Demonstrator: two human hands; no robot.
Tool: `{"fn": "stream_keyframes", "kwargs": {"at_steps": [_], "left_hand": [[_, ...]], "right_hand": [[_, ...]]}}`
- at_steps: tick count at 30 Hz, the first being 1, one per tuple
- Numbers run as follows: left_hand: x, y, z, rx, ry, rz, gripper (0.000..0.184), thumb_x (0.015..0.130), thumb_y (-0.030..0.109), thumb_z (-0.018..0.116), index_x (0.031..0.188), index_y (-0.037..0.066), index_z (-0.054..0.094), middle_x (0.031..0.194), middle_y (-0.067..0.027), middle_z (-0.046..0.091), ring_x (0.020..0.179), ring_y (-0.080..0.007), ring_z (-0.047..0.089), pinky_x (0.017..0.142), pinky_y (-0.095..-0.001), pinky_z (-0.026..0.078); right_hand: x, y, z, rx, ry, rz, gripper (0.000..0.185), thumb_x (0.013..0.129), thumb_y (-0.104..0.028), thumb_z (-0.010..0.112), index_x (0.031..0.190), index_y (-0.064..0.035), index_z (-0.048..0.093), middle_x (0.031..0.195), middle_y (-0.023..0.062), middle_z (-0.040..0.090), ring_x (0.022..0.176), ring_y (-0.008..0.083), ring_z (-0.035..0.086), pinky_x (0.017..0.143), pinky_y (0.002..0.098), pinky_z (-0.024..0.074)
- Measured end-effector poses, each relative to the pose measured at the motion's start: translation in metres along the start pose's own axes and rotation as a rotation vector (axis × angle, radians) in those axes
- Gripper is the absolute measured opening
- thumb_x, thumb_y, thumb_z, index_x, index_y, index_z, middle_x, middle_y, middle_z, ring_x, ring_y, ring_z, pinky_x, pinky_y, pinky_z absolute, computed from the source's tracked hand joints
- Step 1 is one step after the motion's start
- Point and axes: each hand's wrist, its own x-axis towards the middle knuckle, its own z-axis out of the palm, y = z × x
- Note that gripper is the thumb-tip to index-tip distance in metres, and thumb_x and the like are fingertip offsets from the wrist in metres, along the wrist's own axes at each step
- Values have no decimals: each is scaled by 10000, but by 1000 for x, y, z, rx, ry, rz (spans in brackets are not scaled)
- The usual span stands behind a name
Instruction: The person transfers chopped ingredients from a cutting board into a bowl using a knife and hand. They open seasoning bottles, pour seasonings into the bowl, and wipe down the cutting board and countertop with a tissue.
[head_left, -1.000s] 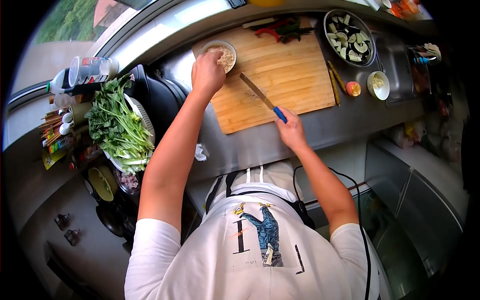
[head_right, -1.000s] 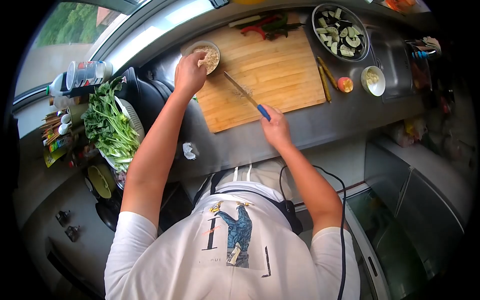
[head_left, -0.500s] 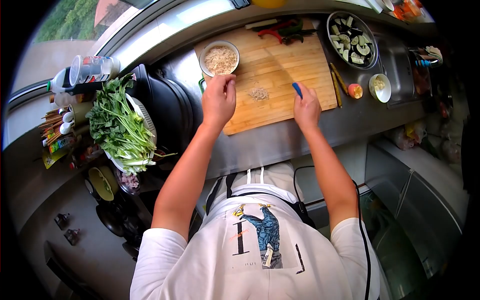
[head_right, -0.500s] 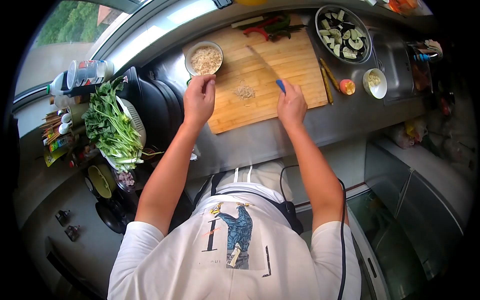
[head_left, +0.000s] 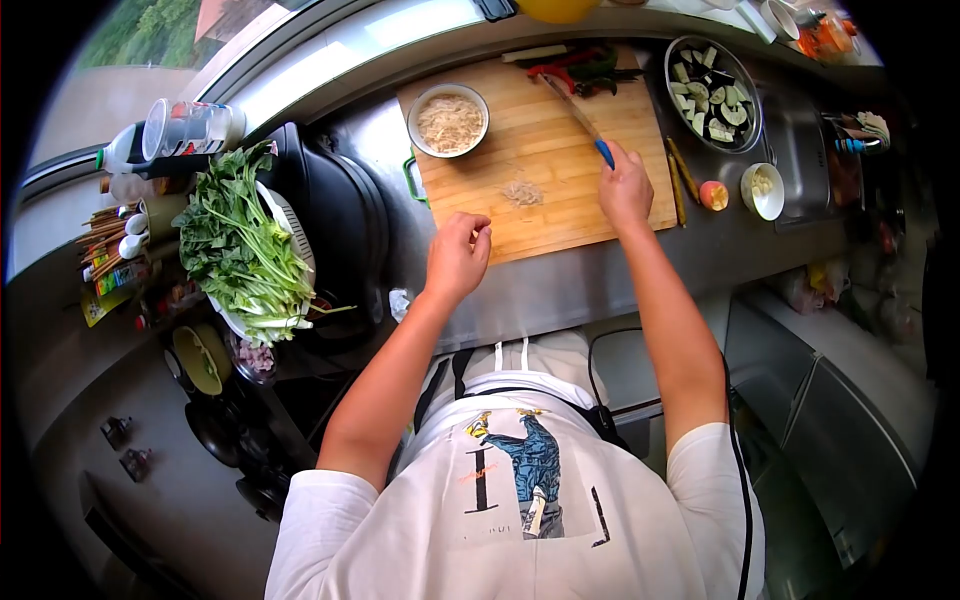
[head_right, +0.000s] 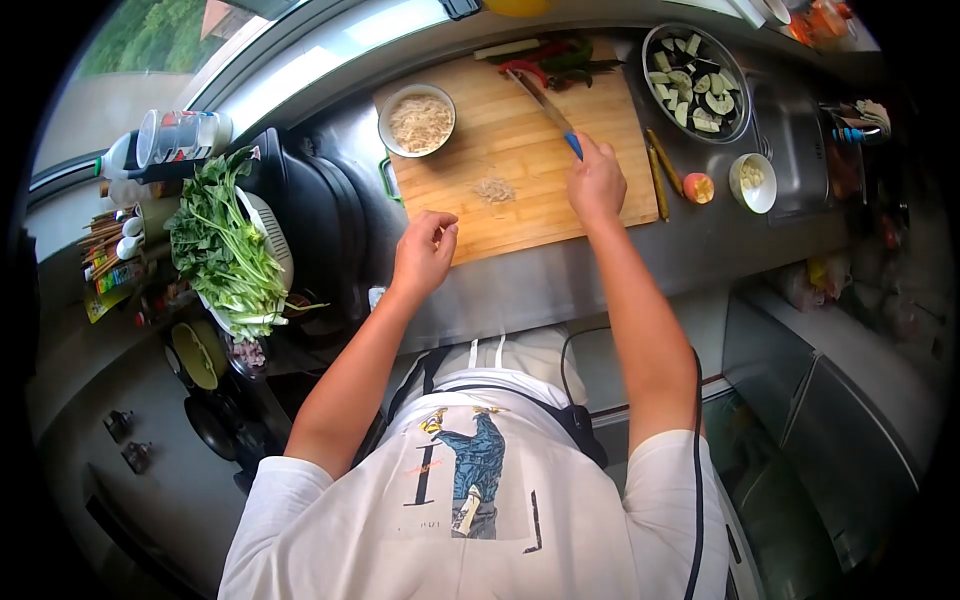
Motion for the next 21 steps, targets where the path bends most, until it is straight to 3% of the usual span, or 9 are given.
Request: {"fn": "stream_keyframes", "kwargs": {"at_steps": [3,5,8,10,11,13,15,19,21], "left_hand": [[0,-4,-1,22,-39,-48,148,899,113,649,1010,21,682,994,-138,662,805,-290,662,723,-381,541],[1,-9,-1,32,-61,-74,159,897,123,653,1018,24,683,1013,-137,660,814,-291,665,743,-388,542],[1,-16,3,72,-91,-115,201,885,146,668,1048,28,684,1028,-137,659,819,-294,671,784,-401,538],[3,-21,7,102,-141,-165,302,856,164,699,1121,25,660,1076,-148,652,905,-322,661,848,-426,525],[4,-24,11,103,-143,-166,302,856,164,699,1121,25,660,1076,-148,652,905,-322,661,848,-426,525],[6,-27,20,242,-78,-71,471,805,165,750,1223,17,592,1121,-142,624,944,-309,634,841,-415,522],[12,-25,28,271,-66,-90,559,784,180,775,1267,8,551,1158,-158,599,1004,-332,614,874,-424,512],[31,-8,42,332,-23,-79,749,733,228,836,1335,-27,470,1231,-207,529,1144,-385,545,962,-431,478],[38,-1,47,347,-47,-56,769,723,240,846,1334,-33,467,1237,-219,519,1155,-394,536,975,-432,470]], "right_hand": [[-11,11,-10,-82,-96,-95,370,886,-94,591,1228,-216,661,977,135,605,920,358,626,789,458,515],[-27,25,-9,-12,-172,-331,392,857,-45,599,1204,-212,669,945,126,591,893,353,612,762,454,510],[-56,20,-23,10,-267,-375,408,826,-8,617,1186,-192,672,935,117,585,882,346,603,745,447,506],[-66,18,-30,13,-323,-343,415,818,2,629,1193,-172,669,950,114,592,904,341,608,758,441,509],[-71,18,-31,84,-271,-301,412,823,3,626,1198,-163,665,964,116,598,917,340,611,768,439,511],[-78,18,-28,156,-220,-252,410,828,4,623,1204,-154,662,977,117,604,930,340,615,777,437,513],[-88,20,-17,130,-98,-80,426,845,-9,611,1245,-153,638,1023,133,609,966,352,616,806,438,515],[-118,12,8,192,-127,-84,461,860,-43,597,1311,-141,588,1084,169,597,993,394,611,851,447,511],[-128,3,11,311,-154,-73,374,885,-77,618,1259,-74,614,1060,189,621,989,392,618,863,429,510]]}}
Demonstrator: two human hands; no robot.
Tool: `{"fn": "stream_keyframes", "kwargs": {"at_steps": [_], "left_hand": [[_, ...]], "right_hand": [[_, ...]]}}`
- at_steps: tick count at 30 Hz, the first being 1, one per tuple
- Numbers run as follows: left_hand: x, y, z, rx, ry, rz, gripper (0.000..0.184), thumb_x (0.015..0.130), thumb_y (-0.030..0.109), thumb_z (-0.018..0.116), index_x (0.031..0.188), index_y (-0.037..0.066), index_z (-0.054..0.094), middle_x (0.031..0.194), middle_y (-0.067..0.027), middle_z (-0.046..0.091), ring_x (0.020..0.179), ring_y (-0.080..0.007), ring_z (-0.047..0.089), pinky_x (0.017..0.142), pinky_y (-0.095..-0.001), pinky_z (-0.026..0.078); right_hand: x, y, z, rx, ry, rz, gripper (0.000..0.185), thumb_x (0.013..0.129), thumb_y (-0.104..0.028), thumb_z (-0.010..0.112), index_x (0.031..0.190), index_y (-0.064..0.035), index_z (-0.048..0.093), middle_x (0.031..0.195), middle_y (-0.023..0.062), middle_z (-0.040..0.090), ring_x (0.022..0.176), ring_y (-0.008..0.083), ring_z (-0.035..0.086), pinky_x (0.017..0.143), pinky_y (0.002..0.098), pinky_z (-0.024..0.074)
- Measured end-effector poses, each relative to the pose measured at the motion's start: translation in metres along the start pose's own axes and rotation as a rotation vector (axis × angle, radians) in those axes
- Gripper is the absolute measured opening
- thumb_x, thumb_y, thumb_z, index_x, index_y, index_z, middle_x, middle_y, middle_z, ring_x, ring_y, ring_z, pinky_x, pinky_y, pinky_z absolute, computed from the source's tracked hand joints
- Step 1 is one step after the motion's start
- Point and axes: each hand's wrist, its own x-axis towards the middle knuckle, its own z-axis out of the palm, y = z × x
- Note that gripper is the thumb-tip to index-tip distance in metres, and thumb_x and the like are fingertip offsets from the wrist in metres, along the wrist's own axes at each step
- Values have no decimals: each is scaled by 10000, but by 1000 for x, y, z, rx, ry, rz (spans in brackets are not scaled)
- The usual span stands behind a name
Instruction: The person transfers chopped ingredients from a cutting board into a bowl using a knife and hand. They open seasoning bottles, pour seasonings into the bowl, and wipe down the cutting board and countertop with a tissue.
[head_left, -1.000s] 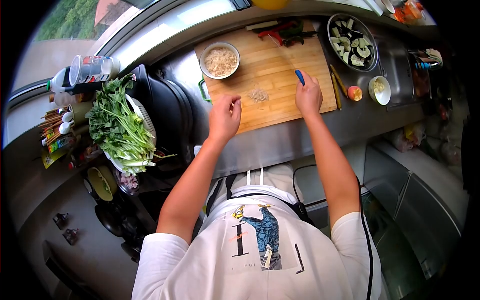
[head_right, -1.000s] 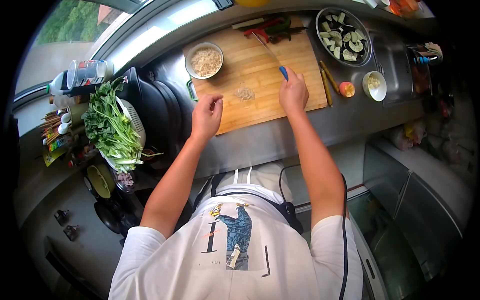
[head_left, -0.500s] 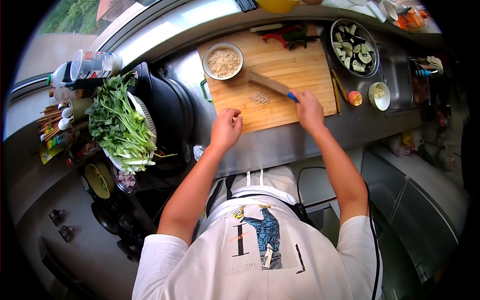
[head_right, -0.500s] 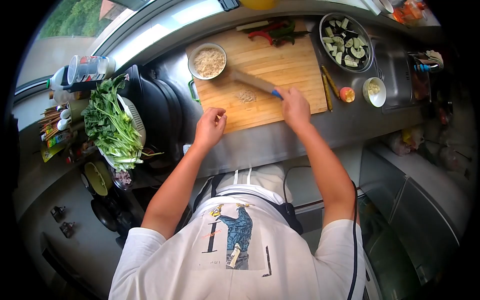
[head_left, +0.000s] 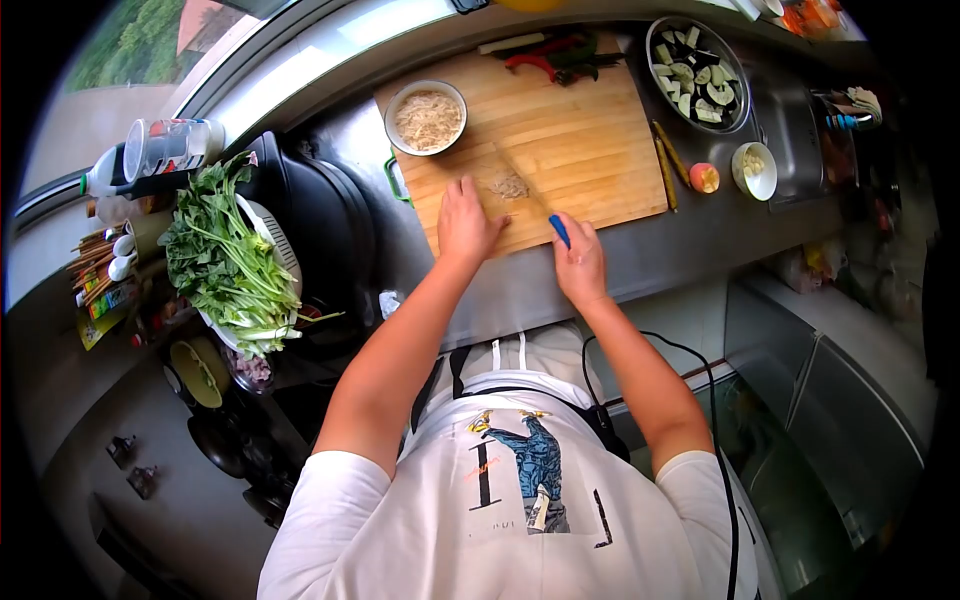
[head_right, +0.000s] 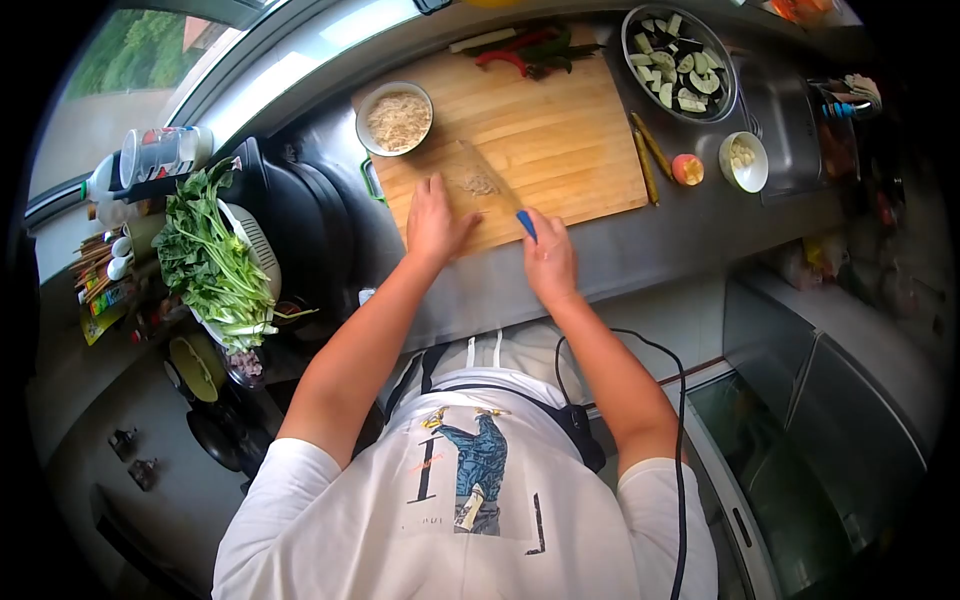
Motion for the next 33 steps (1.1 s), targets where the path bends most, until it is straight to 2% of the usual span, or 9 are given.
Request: {"fn": "stream_keyframes", "kwargs": {"at_steps": [4,7,11,17,21,24,29,31,33], "left_hand": [[15,7,5,10,-32,87,775,706,253,863,1312,-38,477,1221,-232,521,1147,-406,539,971,-444,472],[23,7,11,-42,-1,61,715,714,241,855,1273,-30,501,1196,-235,533,1121,-419,550,935,-462,485],[23,12,16,-40,-15,56,570,738,134,812,1210,-32,539,1138,-241,550,1029,-439,585,876,-474,504],[21,14,29,-133,27,90,421,787,2,620,1206,-25,581,1069,-257,595,994,-455,592,872,-492,503],[23,13,31,-270,58,3,346,795,5,599,1138,-13,637,1018,-238,631,943,-441,616,844,-485,514],[26,8,33,-303,56,-19,317,793,5,596,1104,-13,655,983,-232,641,906,-431,626,815,-474,521],[25,2,30,-301,76,32,285,793,4,596,1070,-16,661,946,-226,643,862,-412,628,783,-465,521],[25,9,16,-322,111,78,339,757,-12,624,1091,-32,673,865,-183,637,758,-309,637,717,-383,528],[30,15,-3,-391,135,76,316,767,-8,622,1079,-29,666,871,-193,631,791,-342,635,733,-411,524]], "right_hand": [[-4,5,5,158,118,9,313,919,-177,660,1193,-26,643,1031,186,661,929,330,650,832,408,518],[-5,31,-2,423,-20,532,307,969,-318,643,1034,-18,658,753,93,656,700,148,623,653,312,498],[-14,44,-1,218,-111,572,387,976,-396,619,832,-37,597,619,40,594,598,128,596,556,326,471],[-23,47,45,148,-106,434,446,953,-460,620,871,-23,618,789,260,649,767,493,611,657,512,502],[-25,34,55,122,-139,422,437,953,-459,615,880,-28,627,816,263,657,804,492,621,680,529,503],[-25,25,55,123,-135,376,416,958,-431,626,882,-22,618,752,229,657,684,422,647,614,487,507],[-21,-5,32,436,-241,573,374,994,-387,609,825,-54,590,582,10,538,435,103,494,429,285,413],[-17,-15,22,425,-236,551,383,996,-391,604,819,-52,583,580,12,538,435,102,494,427,283,409],[-6,-30,13,411,-230,520,392,998,-395,600,812,-50,577,579,13,537,436,100,493,425,281,405]]}}
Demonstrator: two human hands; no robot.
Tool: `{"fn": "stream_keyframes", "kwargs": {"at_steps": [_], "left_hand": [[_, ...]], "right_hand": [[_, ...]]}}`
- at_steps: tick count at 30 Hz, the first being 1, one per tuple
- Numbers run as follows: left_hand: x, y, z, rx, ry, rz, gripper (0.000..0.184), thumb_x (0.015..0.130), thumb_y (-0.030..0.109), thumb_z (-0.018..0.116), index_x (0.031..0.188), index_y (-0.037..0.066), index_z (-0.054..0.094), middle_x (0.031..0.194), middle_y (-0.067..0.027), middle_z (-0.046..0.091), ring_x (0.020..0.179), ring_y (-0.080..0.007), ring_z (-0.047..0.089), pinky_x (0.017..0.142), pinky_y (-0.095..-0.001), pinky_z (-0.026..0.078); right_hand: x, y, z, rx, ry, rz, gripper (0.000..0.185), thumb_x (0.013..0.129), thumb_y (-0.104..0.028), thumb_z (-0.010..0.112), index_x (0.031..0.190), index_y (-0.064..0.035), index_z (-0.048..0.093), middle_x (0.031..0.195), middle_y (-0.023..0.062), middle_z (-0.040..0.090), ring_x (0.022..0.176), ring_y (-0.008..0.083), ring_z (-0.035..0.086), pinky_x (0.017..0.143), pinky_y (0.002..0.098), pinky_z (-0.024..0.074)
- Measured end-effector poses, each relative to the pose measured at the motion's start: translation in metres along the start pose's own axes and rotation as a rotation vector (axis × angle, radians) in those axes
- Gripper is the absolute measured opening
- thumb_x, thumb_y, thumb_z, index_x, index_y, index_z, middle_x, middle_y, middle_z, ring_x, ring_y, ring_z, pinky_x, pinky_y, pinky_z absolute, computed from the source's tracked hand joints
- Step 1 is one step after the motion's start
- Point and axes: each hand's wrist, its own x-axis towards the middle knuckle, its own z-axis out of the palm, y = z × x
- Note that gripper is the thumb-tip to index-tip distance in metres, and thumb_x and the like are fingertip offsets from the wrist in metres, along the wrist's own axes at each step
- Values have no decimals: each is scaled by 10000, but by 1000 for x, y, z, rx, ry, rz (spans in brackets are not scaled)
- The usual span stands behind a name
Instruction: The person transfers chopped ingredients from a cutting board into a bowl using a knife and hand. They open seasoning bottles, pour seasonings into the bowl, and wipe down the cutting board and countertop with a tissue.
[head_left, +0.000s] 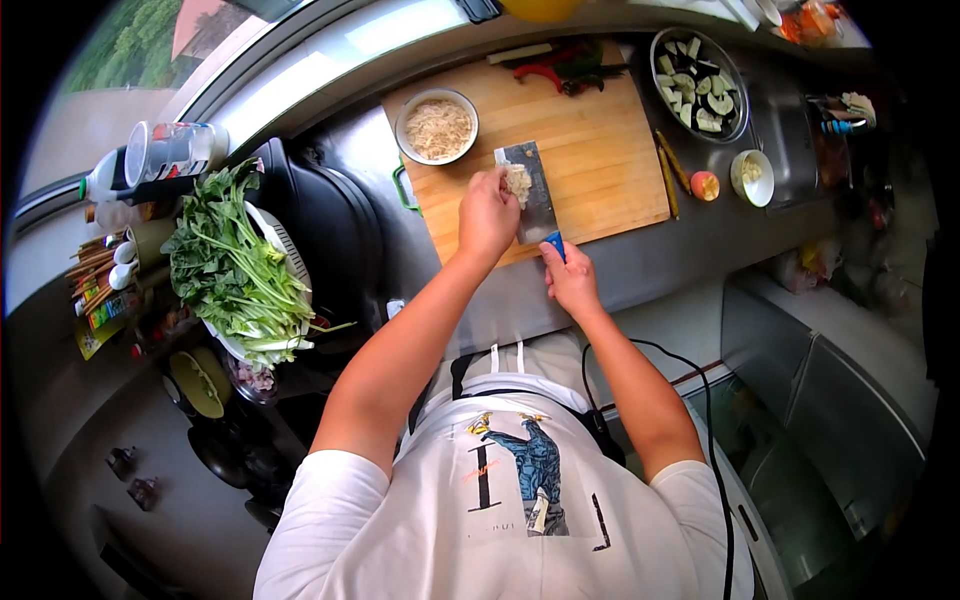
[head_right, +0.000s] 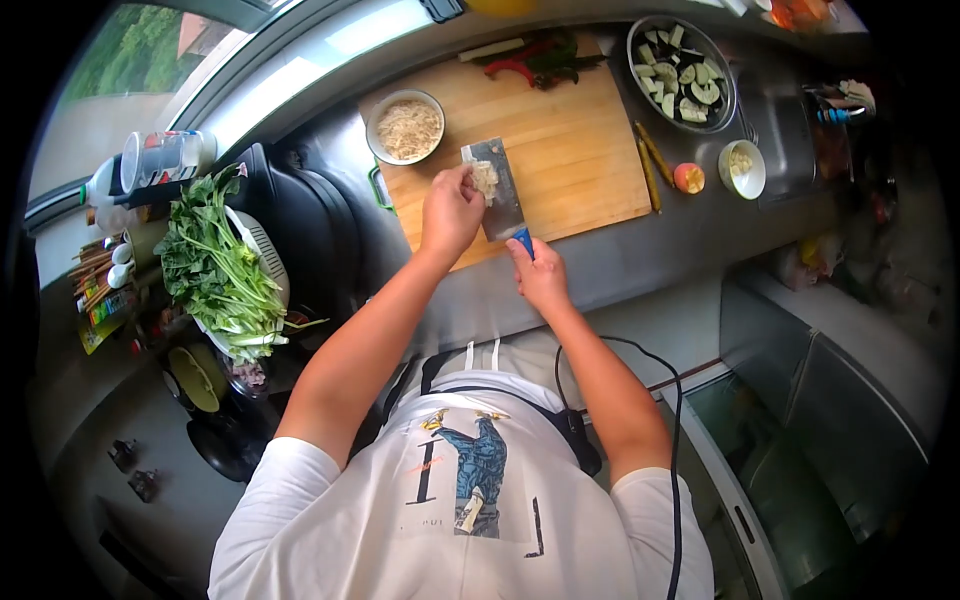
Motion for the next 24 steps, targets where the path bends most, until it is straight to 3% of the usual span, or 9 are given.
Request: {"fn": "stream_keyframes", "kwargs": {"at_steps": [2,4,8,9,13,14,16,19,24], "left_hand": [[10,14,-18,-70,29,-2,292,778,-3,620,1067,-26,658,877,-203,625,823,-375,633,750,-440,519],[27,21,-40,-116,98,79,351,773,-35,665,1123,-62,656,878,-100,624,729,-167,625,690,-295,532],[60,19,-72,-147,175,-27,377,770,-20,678,1144,-57,658,894,-84,672,762,-134,654,742,-270,541],[67,12,-75,-153,211,-12,222,746,13,641,961,-45,654,853,-204,655,763,-363,646,726,-422,524],[70,-11,-85,60,79,-84,168,785,48,607,919,-46,648,1060,-267,672,984,-443,636,832,-477,509],[67,-15,-85,56,88,-92,168,785,48,607,919,-46,648,1060,-267,672,984,-443,636,832,-477,509],[60,-21,-83,75,137,30,346,836,86,595,1151,-35,668,1091,-234,694,979,-399,670,888,-418,531],[59,-14,-83,41,223,76,244,865,120,630,1067,-5,685,1024,-205,685,924,-377,662,840,-424,524],[75,4,-78,-3,391,199,123,866,156,660,914,43,664,954,-147,630,938,-358,607,807,-461,488]], "right_hand": [[-1,-26,-2,-14,11,-102,375,975,-379,635,798,-51,593,556,15,529,420,112,486,411,295,406],[2,-59,0,2,-16,-73,358,966,-359,651,815,-38,600,569,39,532,466,119,519,448,319,419],[6,-117,24,-190,104,-366,299,953,-291,657,833,-23,601,594,103,531,547,192,564,531,365,432],[7,-126,31,-231,140,-457,279,948,-271,657,836,-21,602,605,121,530,566,217,562,553,375,432],[31,-132,47,-328,191,-527,260,940,-253,659,820,-28,608,613,136,540,541,252,519,546,371,426],[31,-133,47,-319,205,-513,262,934,-255,667,819,-26,612,607,123,533,539,231,506,543,359,422],[30,-130,47,-314,214,-488,263,929,-256,674,818,-25,616,602,111,527,536,209,493,540,348,417],[31,-135,43,-119,109,-301,273,931,-256,686,800,-26,620,599,1,513,549,99,451,518,291,378],[28,-143,39,81,-6,-105,259,953,-255,672,789,-72,592,616,-36,504,483,55,405,445,245,322]]}}
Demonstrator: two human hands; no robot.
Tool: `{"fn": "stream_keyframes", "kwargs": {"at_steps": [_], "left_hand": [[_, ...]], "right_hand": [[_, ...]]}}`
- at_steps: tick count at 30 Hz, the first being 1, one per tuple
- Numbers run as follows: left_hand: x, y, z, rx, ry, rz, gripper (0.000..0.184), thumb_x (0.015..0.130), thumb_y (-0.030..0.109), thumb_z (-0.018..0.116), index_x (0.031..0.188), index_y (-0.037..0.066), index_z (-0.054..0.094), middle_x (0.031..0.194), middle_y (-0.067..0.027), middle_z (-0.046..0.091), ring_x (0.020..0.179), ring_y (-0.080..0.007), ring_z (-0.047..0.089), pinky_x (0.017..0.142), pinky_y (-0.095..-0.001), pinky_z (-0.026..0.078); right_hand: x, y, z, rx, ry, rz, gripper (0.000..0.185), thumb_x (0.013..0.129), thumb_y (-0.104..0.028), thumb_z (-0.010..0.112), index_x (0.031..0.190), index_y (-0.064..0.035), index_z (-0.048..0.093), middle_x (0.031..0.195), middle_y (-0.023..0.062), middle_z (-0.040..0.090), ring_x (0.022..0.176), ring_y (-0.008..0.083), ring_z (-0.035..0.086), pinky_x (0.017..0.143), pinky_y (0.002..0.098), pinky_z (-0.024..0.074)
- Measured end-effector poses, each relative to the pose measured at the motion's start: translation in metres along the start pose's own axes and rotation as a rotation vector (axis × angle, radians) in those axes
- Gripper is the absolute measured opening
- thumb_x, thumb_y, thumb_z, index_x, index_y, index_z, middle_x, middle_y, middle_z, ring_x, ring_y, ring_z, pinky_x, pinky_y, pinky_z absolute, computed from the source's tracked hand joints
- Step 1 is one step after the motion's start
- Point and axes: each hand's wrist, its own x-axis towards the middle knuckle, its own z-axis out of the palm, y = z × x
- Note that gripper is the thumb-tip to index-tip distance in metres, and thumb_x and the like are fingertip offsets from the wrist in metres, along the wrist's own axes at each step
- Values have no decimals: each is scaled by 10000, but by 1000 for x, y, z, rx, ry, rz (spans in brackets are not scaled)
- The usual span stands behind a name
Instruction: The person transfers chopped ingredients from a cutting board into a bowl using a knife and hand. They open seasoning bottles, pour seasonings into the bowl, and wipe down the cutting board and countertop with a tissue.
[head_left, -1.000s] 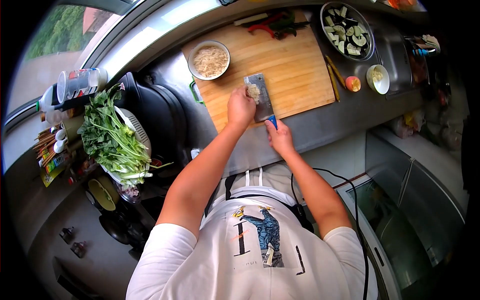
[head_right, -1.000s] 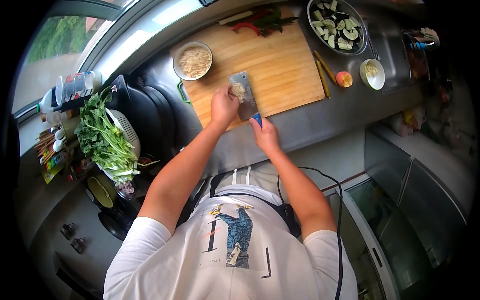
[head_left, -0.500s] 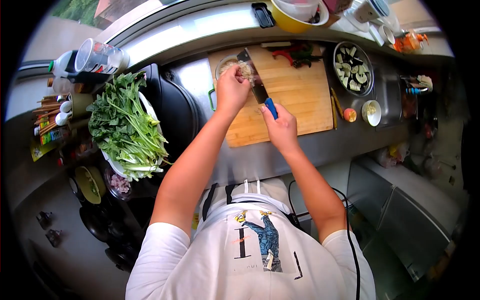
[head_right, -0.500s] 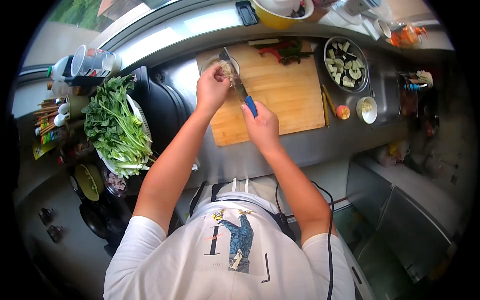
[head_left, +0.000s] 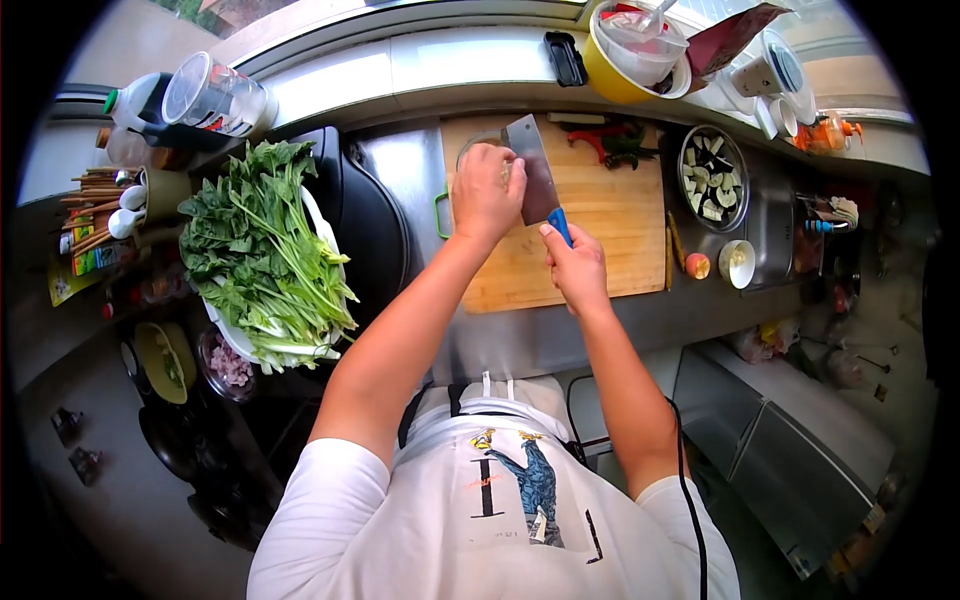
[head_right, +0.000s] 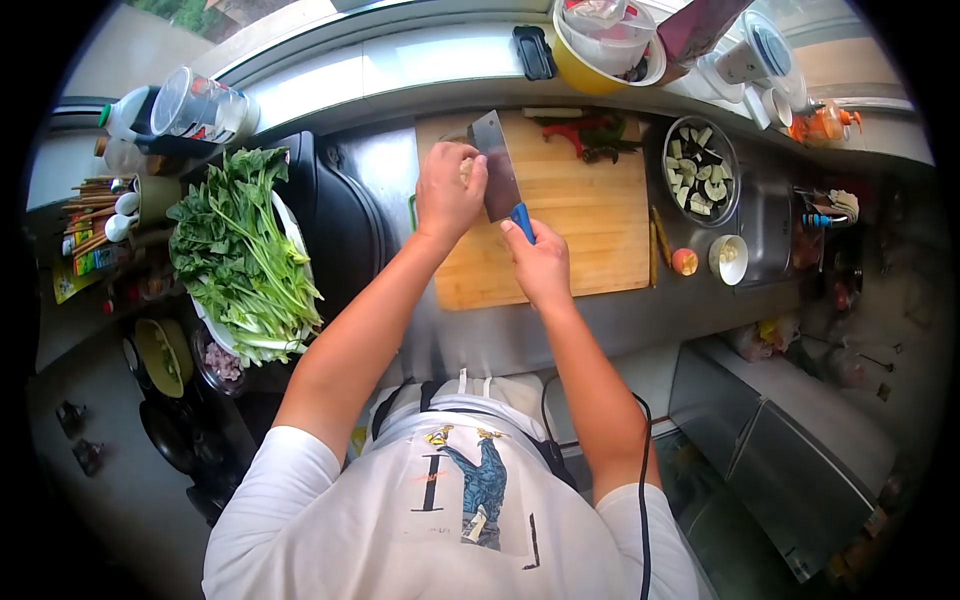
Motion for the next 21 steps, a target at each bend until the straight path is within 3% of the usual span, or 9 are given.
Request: {"fn": "stream_keyframes", "kwargs": {"at_steps": [2,4,6,12,16,18,20,21], "left_hand": [[3,-2,5,24,-9,72,94,863,148,657,902,64,641,960,-123,604,959,-349,583,828,-449,475],[0,-19,14,62,6,114,105,869,160,656,924,75,629,955,-114,593,958,-340,575,837,-441,468],[-1,-25,14,243,-36,43,111,875,171,652,935,81,626,960,-110,601,956,-334,578,831,-444,468],[-6,-18,10,115,-3,162,73,881,153,643,928,96,648,993,-103,635,973,-321,590,835,-433,471],[-5,-28,3,187,-33,84,76,898,124,623,955,90,659,965,-116,658,948,-336,614,828,-437,485],[-8,-20,-6,28,-33,15,108,920,102,596,1001,75,663,946,-135,673,917,-359,631,811,-445,502],[-14,-10,-15,-30,-33,18,131,933,78,578,1037,61,655,968,-140,680,914,-365,639,787,-446,511],[-20,-6,-19,-79,-42,-8,127,934,62,576,1037,55,650,969,-142,679,905,-366,636,782,-439,509]], "right_hand": [[0,-8,1,95,-41,70,245,964,-245,661,793,-99,563,621,-41,488,437,39,387,397,222,296],[-2,-15,2,152,-26,161,224,958,-276,668,836,-94,620,617,-47,486,455,25,379,405,216,281],[1,-11,-1,159,-23,152,217,958,-276,668,845,-97,619,620,-45,486,448,26,380,397,213,279],[0,-11,-3,163,-30,143,227,968,-268,655,836,-93,596,632,-35,501,437,33,394,395,211,305],[-1,3,-14,204,-17,82,244,962,-308,665,865,-91,610,628,-41,494,438,31,390,395,202,308],[-5,27,-33,150,25,69,270,953,-323,677,849,-81,614,631,-31,509,478,56,446,434,238,352],[0,61,-55,-170,191,-50,304,941,-324,691,821,-59,604,636,-10,523,546,87,508,496,294,399],[-9,64,-63,-376,255,-126,281,936,-304,686,850,-43,628,650,54,572,619,173,590,582,347,452]]}}
